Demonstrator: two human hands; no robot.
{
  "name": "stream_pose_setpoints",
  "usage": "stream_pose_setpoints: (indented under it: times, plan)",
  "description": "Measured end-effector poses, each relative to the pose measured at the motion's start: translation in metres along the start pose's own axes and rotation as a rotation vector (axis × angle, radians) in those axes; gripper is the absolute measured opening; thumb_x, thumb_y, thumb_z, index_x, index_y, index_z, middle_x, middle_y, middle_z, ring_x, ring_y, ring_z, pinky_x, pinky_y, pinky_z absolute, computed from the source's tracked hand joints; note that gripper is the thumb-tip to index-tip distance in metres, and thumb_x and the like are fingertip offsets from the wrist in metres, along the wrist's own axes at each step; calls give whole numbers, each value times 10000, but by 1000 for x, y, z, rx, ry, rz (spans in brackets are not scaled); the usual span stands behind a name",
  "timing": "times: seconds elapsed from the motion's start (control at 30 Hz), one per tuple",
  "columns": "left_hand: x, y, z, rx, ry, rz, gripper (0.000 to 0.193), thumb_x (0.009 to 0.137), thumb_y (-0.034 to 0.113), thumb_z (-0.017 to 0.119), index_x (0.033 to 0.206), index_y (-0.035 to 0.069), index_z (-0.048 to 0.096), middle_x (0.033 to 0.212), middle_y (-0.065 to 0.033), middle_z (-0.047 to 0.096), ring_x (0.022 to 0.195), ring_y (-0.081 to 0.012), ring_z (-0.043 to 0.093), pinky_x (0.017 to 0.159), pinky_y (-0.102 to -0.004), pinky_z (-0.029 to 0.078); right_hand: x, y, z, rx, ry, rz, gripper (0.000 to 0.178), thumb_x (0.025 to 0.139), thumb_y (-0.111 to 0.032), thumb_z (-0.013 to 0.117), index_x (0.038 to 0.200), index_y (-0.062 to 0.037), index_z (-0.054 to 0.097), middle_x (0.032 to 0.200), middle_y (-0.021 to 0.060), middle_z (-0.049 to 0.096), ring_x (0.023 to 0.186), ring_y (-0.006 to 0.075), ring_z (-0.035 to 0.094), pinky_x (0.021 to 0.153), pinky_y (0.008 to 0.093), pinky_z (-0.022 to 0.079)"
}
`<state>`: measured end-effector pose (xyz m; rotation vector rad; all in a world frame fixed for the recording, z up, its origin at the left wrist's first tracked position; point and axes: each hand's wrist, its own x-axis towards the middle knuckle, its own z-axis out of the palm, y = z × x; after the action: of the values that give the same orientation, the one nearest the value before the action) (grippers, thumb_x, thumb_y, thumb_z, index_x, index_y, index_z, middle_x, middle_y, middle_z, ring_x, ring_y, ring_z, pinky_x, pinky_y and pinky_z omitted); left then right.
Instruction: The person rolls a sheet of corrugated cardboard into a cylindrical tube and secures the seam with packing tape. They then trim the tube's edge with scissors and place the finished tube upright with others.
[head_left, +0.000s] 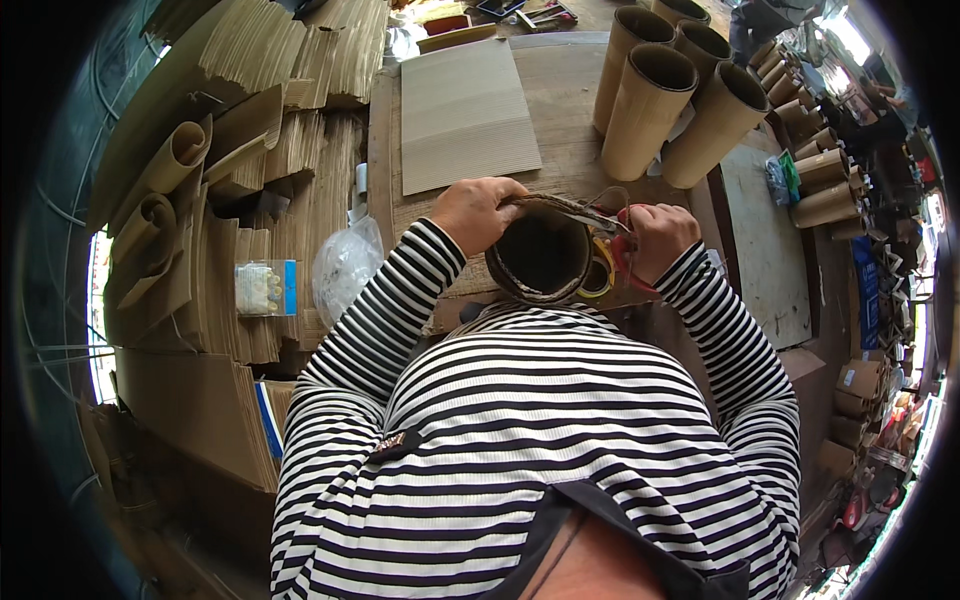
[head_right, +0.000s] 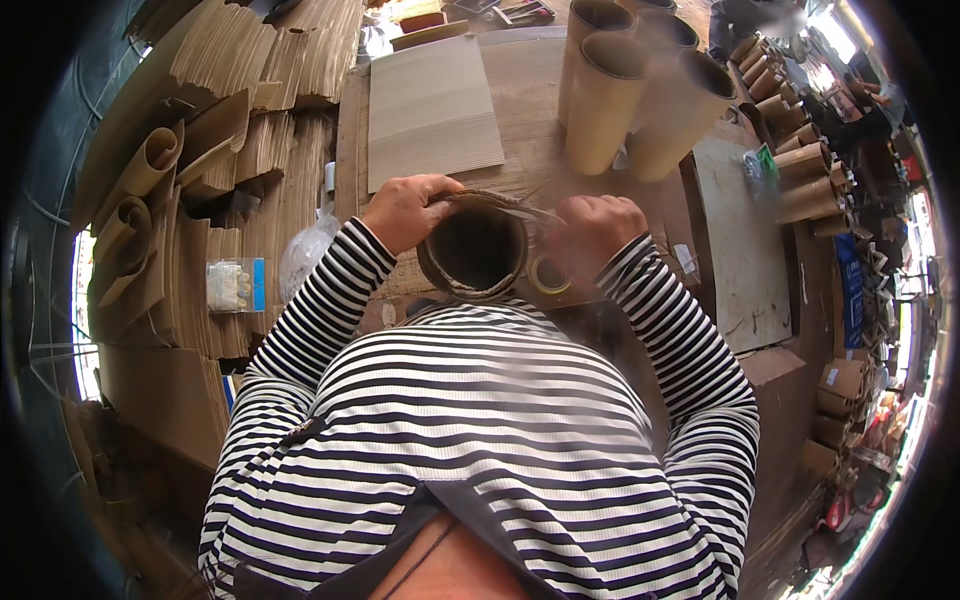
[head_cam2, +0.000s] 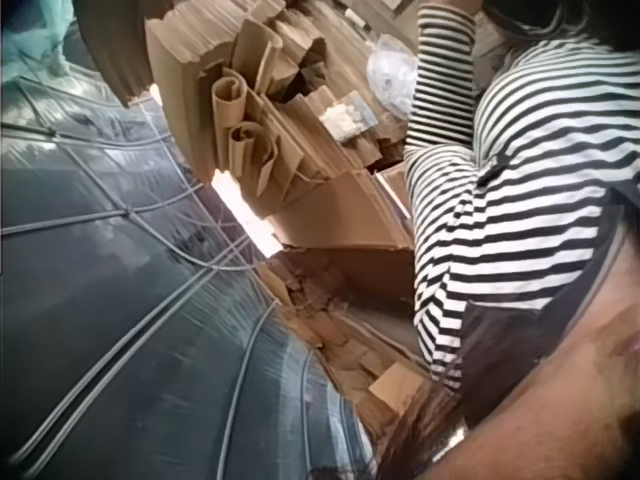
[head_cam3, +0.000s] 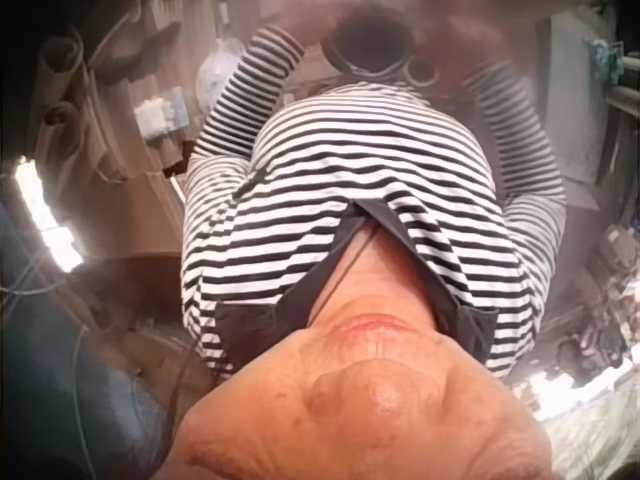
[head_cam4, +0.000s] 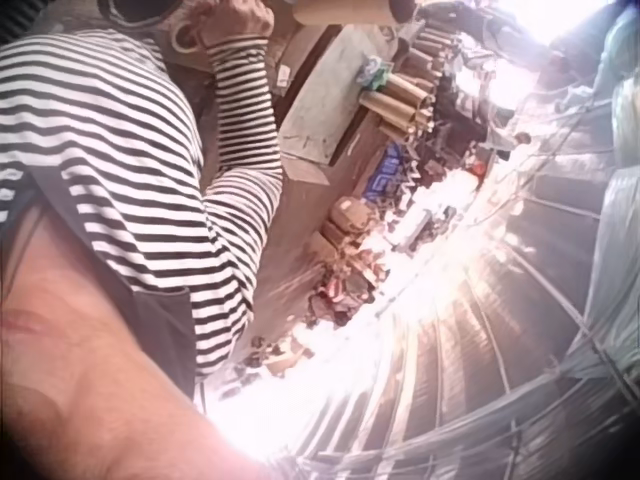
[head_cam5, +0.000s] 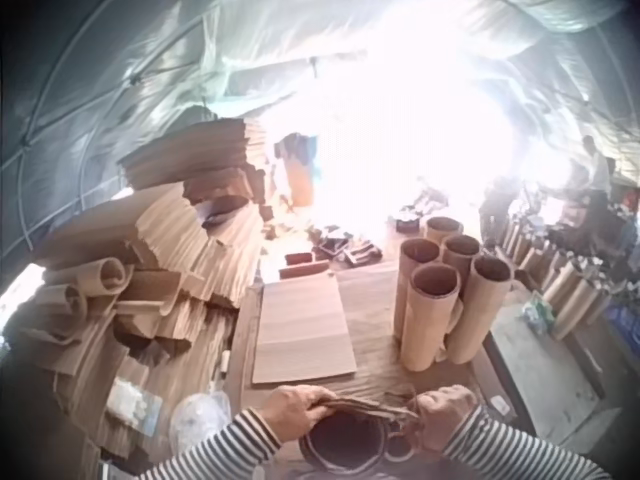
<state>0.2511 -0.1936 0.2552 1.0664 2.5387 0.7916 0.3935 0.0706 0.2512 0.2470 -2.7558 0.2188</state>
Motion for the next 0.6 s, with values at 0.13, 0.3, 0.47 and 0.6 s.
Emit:
stream_pose_setpoints:
  times: [0.13, 0.3, 0.47, 0.6]
  plan:
    - [-21, 4, 10, -38, 217, 64, 294, 940, 189, 712, 1181, 21, 719, 1101, -183, 744, 967, -292, 737, 870, -364, 583, -9, 8, 1, 8, -24, 14, 217, 682, -178, 761, 807, -57, 632, 761, 108, 685, 746, 306, 680, 739, 418, 550]
    - [-20, -1, 17, -80, 297, 164, 197, 952, 117, 688, 1108, 16, 754, 1064, -176, 756, 967, -287, 742, 868, -348, 592, 5, 10, 6, 31, 22, -55, 268, 783, -307, 758, 932, -88, 715, 887, 80, 737, 851, 275, 707, 789, 420, 546]
    - [-10, -6, 8, -98, 197, 146, 191, 959, 113, 683, 1116, 26, 751, 1058, -166, 760, 964, -285, 742, 870, -340, 592, 11, 2, 10, 60, 39, -74, 211, 752, -279, 740, 836, -87, 714, 773, 87, 713, 759, 299, 712, 727, 438, 562]
    - [-8, -12, 3, -63, 278, 28, 196, 951, 154, 687, 1112, 53, 737, 1095, -153, 749, 986, -307, 724, 883, -368, 578, 11, 2, 10, 42, 98, -95, 148, 733, -243, 723, 732, -98, 692, 626, 84, 660, 614, 316, 692, 618, 443, 560]
